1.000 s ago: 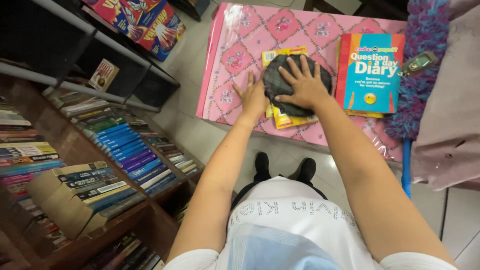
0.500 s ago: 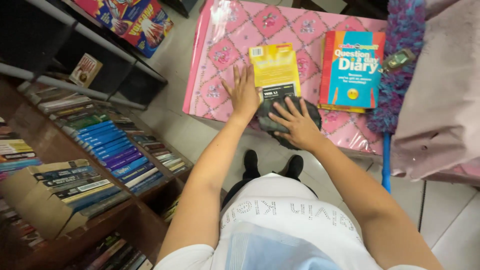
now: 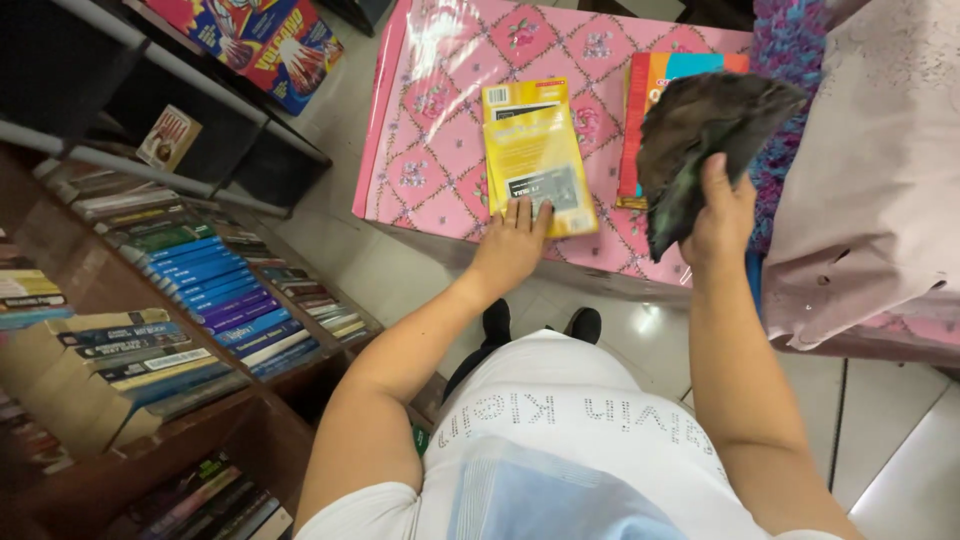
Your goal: Cleaning and organizing books on a shelf using a duster and a cloth.
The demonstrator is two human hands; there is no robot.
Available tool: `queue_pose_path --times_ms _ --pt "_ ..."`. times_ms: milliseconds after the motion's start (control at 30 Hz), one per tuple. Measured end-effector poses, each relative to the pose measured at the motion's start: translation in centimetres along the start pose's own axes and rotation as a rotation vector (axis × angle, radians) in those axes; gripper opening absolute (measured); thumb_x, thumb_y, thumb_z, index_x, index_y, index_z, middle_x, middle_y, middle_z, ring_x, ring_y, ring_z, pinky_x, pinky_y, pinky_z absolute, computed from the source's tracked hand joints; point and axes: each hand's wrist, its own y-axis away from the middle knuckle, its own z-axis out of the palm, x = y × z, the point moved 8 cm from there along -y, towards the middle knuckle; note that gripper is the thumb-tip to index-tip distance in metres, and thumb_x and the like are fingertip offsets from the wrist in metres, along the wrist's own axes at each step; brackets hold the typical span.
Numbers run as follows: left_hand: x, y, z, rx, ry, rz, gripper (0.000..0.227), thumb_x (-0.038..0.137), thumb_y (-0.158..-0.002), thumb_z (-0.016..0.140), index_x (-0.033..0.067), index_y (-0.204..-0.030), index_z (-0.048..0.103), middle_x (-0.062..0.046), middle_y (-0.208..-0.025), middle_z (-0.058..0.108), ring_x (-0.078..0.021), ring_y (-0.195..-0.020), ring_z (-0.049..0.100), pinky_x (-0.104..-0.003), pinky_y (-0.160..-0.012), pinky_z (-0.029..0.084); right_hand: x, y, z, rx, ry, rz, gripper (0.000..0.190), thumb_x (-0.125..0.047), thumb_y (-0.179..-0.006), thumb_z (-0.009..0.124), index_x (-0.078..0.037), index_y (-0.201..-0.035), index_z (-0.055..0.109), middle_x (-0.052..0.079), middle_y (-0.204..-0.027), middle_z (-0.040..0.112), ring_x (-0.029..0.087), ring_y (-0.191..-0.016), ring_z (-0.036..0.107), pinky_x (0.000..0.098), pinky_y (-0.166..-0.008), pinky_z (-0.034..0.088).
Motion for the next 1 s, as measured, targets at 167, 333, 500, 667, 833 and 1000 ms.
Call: queue_pose_path --times_ms 167,333,500,667,833,1000 --pt "-6.0 0.7 -3.6 0.322 0.874 -0.289 0.033 0.016 -0.11 0.05 -0.0037 -0.136 0.055 -0.021 -0.128 0.068 -0.0316 -0.119 0.07 -0.039 -0.098 0.058 -3.1 -0.5 2.5 -0.068 -0.083 -0.105 0.047 -0.028 -0.108 0.069 -0.001 -0.144 0.053 0.009 -0.136 0.065 0.021 -0.12 0.066 0.0369 -0.109 0.055" --pt "-9.7 3.5 2.2 0.616 1.994 -0.759 0.029 0.014 -0.117 0.044 -0.0005 -0.14 0.056 -0.014 -0.123 0.064 -0.0229 -0.104 0.063 -0.038 -0.083 0.054 -1.2 -3.1 3.4 -0.156 -0.044 -0.209 0.045 -0.026 -0.111 0.067 -0.001 -0.146 0.054 0.009 -0.138 0.064 0.02 -0.124 0.064 0.0363 -0.113 0.052" --pt "-7.0 6.4 15.7 0.432 2.345 -1.121 0.033 0.0 -0.104 0.049 -0.0008 -0.137 0.052 -0.014 -0.127 0.067 -0.0274 -0.111 0.069 -0.044 -0.093 0.06 3.3 -5.2 9.2 -0.272 0.637 -0.203 0.055 -0.022 -0.109 0.063 -0.002 -0.156 0.044 0.015 -0.149 0.057 0.027 -0.134 0.055 0.0377 -0.114 0.043" --pt "-6.7 7.0 14.8 0.383 2.423 -1.183 0.037 0.003 -0.101 0.049 0.0073 -0.138 0.05 -0.011 -0.127 0.065 -0.0254 -0.111 0.067 -0.045 -0.093 0.058 14.5 -2.5 13.9 -0.559 1.458 -0.426 0.069 -0.038 -0.098 0.069 -0.013 -0.156 0.042 0.025 -0.165 0.031 0.046 -0.152 0.024 0.0622 -0.121 0.018" --pt "-7.1 7.8 17.3 0.321 2.405 -1.209 0.032 0.006 -0.102 0.049 0.007 -0.134 0.05 -0.009 -0.116 0.062 -0.0279 -0.101 0.066 -0.053 -0.086 0.059 17.2 4.1 17.1 -0.86 1.586 -0.522 0.069 -0.044 -0.09 0.07 -0.026 -0.153 0.048 0.014 -0.165 0.034 0.047 -0.153 0.021 0.07 -0.12 0.013" --pt "-6.8 7.1 13.9 0.304 2.327 -1.297 0.048 -0.001 -0.092 0.046 0.0206 -0.135 0.049 -0.011 -0.117 0.065 -0.0277 -0.091 0.068 -0.05 -0.079 0.057 17.1 2.4 15.9 -0.963 1.488 -0.517 0.069 -0.044 -0.094 0.068 -0.025 -0.156 0.047 0.009 -0.168 0.033 0.044 -0.156 0.019 0.0678 -0.123 0.012"
